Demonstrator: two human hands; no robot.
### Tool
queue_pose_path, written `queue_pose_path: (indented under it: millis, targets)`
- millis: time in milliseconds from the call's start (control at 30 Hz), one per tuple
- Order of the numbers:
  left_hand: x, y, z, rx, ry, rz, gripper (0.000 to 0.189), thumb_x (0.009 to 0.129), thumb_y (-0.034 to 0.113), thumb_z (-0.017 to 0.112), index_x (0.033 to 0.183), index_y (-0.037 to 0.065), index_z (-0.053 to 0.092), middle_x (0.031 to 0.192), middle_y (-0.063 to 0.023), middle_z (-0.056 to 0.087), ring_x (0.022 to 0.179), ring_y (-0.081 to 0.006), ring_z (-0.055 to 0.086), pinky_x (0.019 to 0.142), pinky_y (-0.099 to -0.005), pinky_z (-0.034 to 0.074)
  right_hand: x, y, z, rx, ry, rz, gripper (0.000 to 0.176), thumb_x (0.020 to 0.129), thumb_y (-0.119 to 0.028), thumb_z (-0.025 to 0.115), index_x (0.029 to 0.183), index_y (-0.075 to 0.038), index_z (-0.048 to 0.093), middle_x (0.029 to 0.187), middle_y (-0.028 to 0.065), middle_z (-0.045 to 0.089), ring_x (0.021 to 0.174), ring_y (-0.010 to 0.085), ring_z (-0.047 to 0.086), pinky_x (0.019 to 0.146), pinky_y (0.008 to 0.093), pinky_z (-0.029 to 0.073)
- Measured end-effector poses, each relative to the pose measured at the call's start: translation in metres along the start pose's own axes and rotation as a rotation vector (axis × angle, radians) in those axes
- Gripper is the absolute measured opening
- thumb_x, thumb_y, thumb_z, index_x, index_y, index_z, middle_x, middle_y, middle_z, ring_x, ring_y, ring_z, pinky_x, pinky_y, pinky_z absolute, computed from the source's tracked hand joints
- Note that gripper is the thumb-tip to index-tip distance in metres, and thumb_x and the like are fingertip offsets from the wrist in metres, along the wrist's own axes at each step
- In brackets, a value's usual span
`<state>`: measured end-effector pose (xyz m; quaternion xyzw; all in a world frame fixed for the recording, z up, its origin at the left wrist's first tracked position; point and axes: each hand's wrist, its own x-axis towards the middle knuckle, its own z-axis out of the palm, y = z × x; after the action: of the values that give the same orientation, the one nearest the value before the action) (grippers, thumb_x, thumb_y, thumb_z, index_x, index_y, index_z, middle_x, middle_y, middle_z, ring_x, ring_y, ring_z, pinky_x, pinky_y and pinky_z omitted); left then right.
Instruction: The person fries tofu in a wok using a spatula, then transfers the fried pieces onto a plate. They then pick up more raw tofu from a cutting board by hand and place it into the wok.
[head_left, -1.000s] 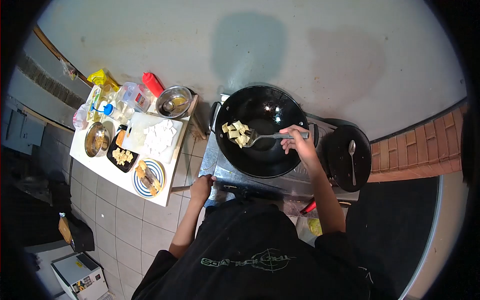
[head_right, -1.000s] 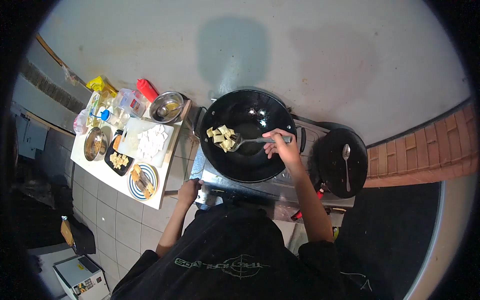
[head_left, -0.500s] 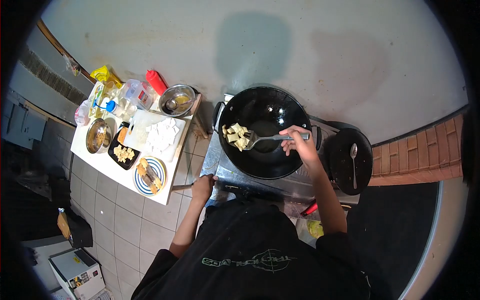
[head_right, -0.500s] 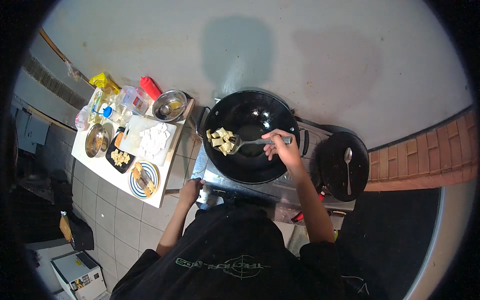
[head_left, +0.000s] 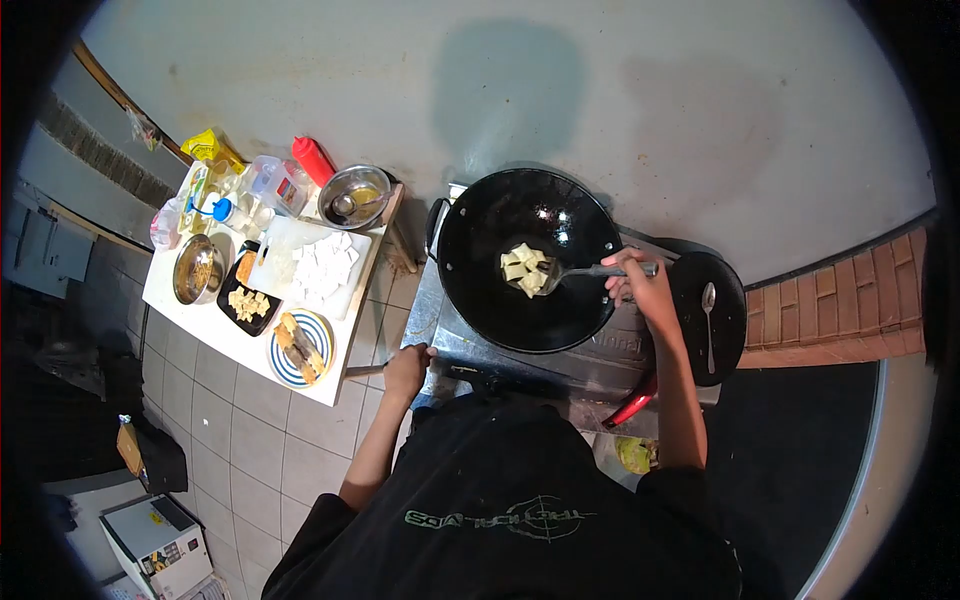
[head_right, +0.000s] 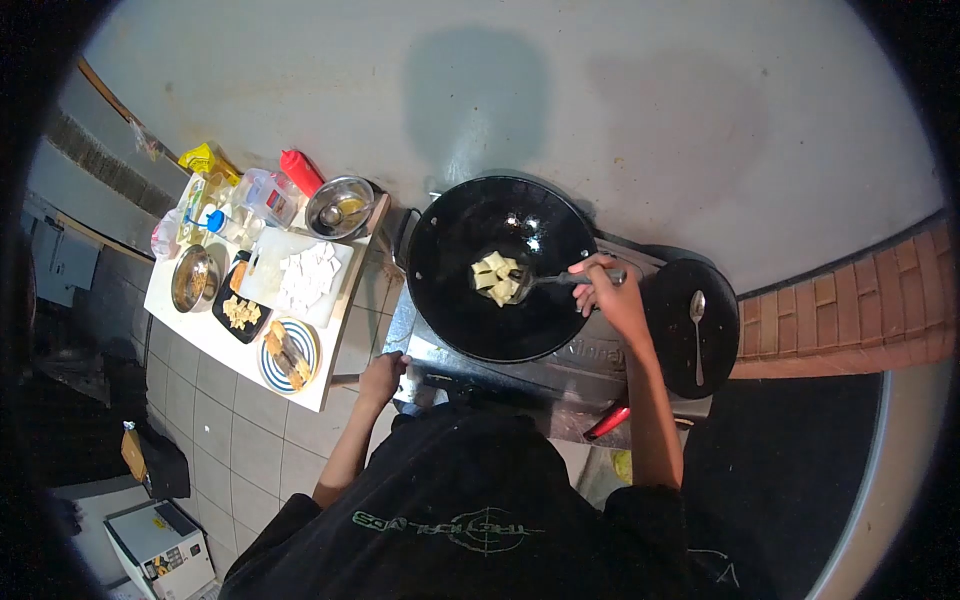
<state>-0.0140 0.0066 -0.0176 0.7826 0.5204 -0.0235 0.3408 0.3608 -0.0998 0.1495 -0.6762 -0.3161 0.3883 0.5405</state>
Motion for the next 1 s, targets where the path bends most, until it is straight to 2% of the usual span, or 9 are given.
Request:
queue_pose_path:
  millis: [100, 333, 633, 700, 767, 933, 1000]
  targets:
    - [-0.001, 0.002, -0.001, 0.01, 0.004, -0.006, 0.036, 0.096, 0.039, 0.049, 0.091, 0.008, 0.065, 0.089, -0.0198, 0.066, 0.086, -0.041, 0.064, 0.071, -0.0523, 0.049, 0.002, -0.006, -0.009, -0.094, 0.063, -0.003, 0.027, 0.094, -0.018, 0.05, 0.092, 0.003, 0.067, 0.065, 0.0134, 0.061, 0.048, 0.0141, 0.058, 0.043, 0.0253, 0.047]
    - [0.002, -0.005, 0.004, 0.004, 0.002, 0.018, 0.036, 0.096, 0.04, 0.048, 0.094, 0.009, 0.066, 0.089, -0.0187, 0.067, 0.086, -0.0415, 0.064, 0.071, -0.0529, 0.049, 0.012, -0.023, -0.024, -0.241, 0.029, 0.047, 0.025, 0.092, -0.017, 0.051, 0.087, 0.002, 0.067, 0.062, 0.0099, 0.061, 0.048, 0.0129, 0.057, 0.041, 0.0253, 0.046]
    - [0.001, -0.002, 0.001, 0.039, -0.012, 0.009, 0.036, 0.096, 0.042, 0.047, 0.096, 0.01, 0.066, 0.093, -0.019, 0.066, 0.088, -0.0409, 0.064, 0.072, -0.0525, 0.05, 0.02, -0.027, 0.004, -0.379, -0.022, 0.048, 0.022, 0.087, -0.013, 0.05, 0.087, 0.0, 0.067, 0.062, 0.0082, 0.059, 0.047, 0.0121, 0.055, 0.042, 0.0252, 0.044]
    - [0.003, -0.007, 0.005, 0.04, -0.013, 0.015, 0.037, 0.096, 0.042, 0.047, 0.096, 0.01, 0.065, 0.093, -0.019, 0.067, 0.088, -0.0407, 0.064, 0.071, -0.0528, 0.05, 0.024, -0.019, 0.005, -0.341, -0.045, 0.033, 0.022, 0.087, -0.013, 0.05, 0.087, 0.0, 0.067, 0.062, 0.0082, 0.059, 0.048, 0.0119, 0.056, 0.042, 0.0252, 0.044]
    - [0.002, -0.006, 0.007, 0.015, 0.047, 0.03, 0.041, 0.097, 0.041, 0.045, 0.084, 0.007, 0.063, 0.08, -0.0147, 0.068, 0.083, -0.0378, 0.065, 0.071, -0.0496, 0.048, 0.026, -0.014, 0.007, -0.307, -0.065, 0.018, 0.022, 0.087, -0.013, 0.049, 0.087, 0.0, 0.067, 0.063, 0.0082, 0.059, 0.048, 0.0117, 0.056, 0.042, 0.0253, 0.044]
    - [0.003, -0.004, 0.005, 0.027, 0.037, 0.01, 0.041, 0.096, 0.042, 0.046, 0.084, 0.007, 0.064, 0.081, -0.0147, 0.068, 0.082, -0.0374, 0.065, 0.07, -0.0498, 0.048, 0.033, 0.01, 0.014, -0.206, -0.092, -0.07, 0.024, 0.093, -0.013, 0.048, 0.087, 0.002, 0.066, 0.065, 0.0081, 0.06, 0.05, 0.0115, 0.057, 0.043, 0.0242, 0.045]
    - [0.002, -0.005, 0.003, -0.005, -0.012, 0.019, 0.035, 0.095, 0.039, 0.049, 0.092, 0.009, 0.065, 0.087, -0.0195, 0.066, 0.086, -0.0411, 0.064, 0.071, -0.0528, 0.05, 0.034, 0.021, 0.019, -0.126, -0.088, -0.055, 0.025, 0.095, -0.014, 0.047, 0.088, 0.002, 0.066, 0.066, 0.0083, 0.06, 0.051, 0.0114, 0.057, 0.044, 0.0239, 0.046]
